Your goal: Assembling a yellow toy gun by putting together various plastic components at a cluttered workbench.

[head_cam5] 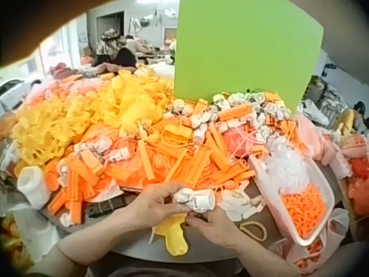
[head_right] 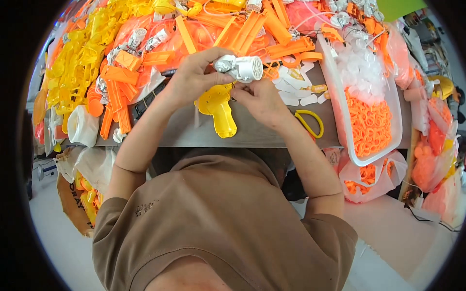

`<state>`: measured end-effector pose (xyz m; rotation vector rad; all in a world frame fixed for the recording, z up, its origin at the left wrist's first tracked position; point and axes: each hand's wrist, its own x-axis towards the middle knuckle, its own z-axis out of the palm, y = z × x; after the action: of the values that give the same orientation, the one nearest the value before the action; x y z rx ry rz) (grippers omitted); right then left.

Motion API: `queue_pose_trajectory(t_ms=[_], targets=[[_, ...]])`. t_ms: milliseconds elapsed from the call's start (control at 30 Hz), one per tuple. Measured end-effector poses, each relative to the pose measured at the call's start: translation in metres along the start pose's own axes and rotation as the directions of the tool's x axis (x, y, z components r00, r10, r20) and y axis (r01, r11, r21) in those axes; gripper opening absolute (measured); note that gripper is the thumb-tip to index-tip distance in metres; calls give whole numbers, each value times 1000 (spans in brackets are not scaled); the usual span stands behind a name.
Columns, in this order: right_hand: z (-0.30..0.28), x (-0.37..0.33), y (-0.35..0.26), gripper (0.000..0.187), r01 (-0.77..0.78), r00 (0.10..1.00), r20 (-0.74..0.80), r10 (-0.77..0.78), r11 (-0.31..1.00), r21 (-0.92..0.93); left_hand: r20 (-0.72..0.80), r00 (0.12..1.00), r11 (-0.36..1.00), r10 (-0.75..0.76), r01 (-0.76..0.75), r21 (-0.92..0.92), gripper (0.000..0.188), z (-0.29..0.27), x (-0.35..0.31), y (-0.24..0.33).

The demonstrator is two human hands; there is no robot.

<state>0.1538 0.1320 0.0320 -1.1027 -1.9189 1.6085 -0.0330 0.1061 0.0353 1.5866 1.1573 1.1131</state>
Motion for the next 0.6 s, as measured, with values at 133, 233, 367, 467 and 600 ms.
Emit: queue_pose_trajectory(t_ms=[133, 233, 367, 467, 600], targets=[[18, 3, 35, 15, 113, 977, -178, -121, 992, -55, -49, 995, 996, -89, 88, -26, 36, 6, -13, -22], [27, 10, 36, 13, 166, 927, -304, -221, 966, -197, -253, 957, 954, -139, 61, -293, 35, 12, -19, -27], [45, 12, 47, 12, 258, 859, -373, -350, 927, -274, -341, 909, 930, -238, 112, -351, 32, 24, -26, -40], [54, 10, 56, 12, 235, 823, -433, -368, 914, -330, -400, 895, 964, -197, 102, -247, 30, 27, -28, -47], [58, 8, 61, 12, 234, 770, -465, -437, 871, -431, -371, 922, 988, -106, 56, -142, 32, 31, -27, -46]])
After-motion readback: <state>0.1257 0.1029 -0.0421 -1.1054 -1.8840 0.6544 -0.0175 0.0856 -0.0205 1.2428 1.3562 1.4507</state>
